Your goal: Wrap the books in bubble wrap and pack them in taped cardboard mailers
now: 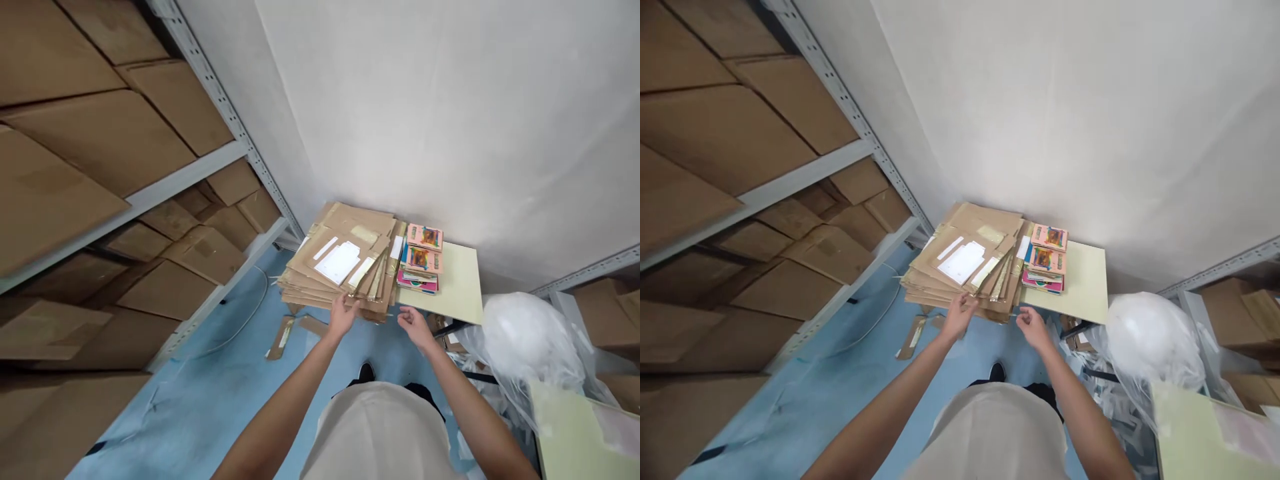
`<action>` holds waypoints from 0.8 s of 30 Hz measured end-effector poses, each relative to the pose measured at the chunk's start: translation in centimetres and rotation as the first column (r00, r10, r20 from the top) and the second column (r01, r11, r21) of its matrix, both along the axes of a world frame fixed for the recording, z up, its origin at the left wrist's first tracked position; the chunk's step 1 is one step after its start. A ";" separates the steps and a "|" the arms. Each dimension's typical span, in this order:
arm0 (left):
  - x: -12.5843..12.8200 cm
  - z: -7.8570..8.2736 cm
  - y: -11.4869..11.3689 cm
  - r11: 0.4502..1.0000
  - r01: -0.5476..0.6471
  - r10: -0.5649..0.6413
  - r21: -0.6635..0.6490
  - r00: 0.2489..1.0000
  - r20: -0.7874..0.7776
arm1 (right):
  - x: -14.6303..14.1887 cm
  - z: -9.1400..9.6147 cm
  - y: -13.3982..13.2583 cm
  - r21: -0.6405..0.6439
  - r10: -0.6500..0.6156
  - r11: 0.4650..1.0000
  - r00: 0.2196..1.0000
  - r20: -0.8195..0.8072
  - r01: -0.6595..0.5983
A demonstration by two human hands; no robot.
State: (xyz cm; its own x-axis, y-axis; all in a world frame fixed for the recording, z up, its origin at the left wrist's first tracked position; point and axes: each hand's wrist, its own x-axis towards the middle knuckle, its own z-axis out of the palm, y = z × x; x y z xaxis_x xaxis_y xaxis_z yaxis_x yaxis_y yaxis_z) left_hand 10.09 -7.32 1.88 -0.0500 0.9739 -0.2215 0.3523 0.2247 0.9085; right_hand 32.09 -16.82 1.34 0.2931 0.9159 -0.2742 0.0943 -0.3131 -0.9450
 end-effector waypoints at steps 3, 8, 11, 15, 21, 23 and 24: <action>-1.7 -0.4 2.2 0.977 -0.160 0.177 -0.142 0.977 0.116 | -0.7 0.8 4.7 -0.006 0.128 0.992 0.988 0.087 -0.128; -2.1 -1.1 5.3 0.907 -0.338 0.396 -0.253 0.888 0.234 | -1.2 1.5 12.8 0.024 0.263 0.957 0.903 0.340 -0.288; -2.0 -1.6 7.0 0.875 -0.398 0.457 -0.276 0.867 0.199 | -1.3 1.4 18.1 0.039 0.311 0.929 0.832 0.460 -0.369; -1.9 -2.7 8.7 0.850 -0.452 0.488 -0.270 0.869 0.084 | -1.3 0.3 25.7 0.024 0.373 0.892 0.765 0.524 -0.451; -1.4 -3.9 8.9 0.823 -0.519 0.542 -0.231 0.839 0.046 | -1.3 -2.3 33.4 -0.052 0.369 0.897 0.676 0.638 -0.440; -1.4 -3.9 8.8 0.828 -0.508 0.530 -0.237 0.847 0.040 | -1.3 -3.0 34.2 -0.073 0.372 0.895 0.647 0.665 -0.439; -1.4 -3.9 8.7 0.829 -0.504 0.529 -0.242 0.847 0.048 | -1.3 -3.2 34.3 -0.079 0.375 0.894 0.639 0.671 -0.442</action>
State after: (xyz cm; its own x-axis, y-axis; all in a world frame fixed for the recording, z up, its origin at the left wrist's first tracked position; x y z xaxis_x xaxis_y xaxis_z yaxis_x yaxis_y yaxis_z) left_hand 8.69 1.43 -2.02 -0.4962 0.7407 -0.4530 0.0324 0.5372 0.8428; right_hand 30.83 17.50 -1.86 -0.0447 0.9960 -0.0776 0.7933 -0.0118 -0.6088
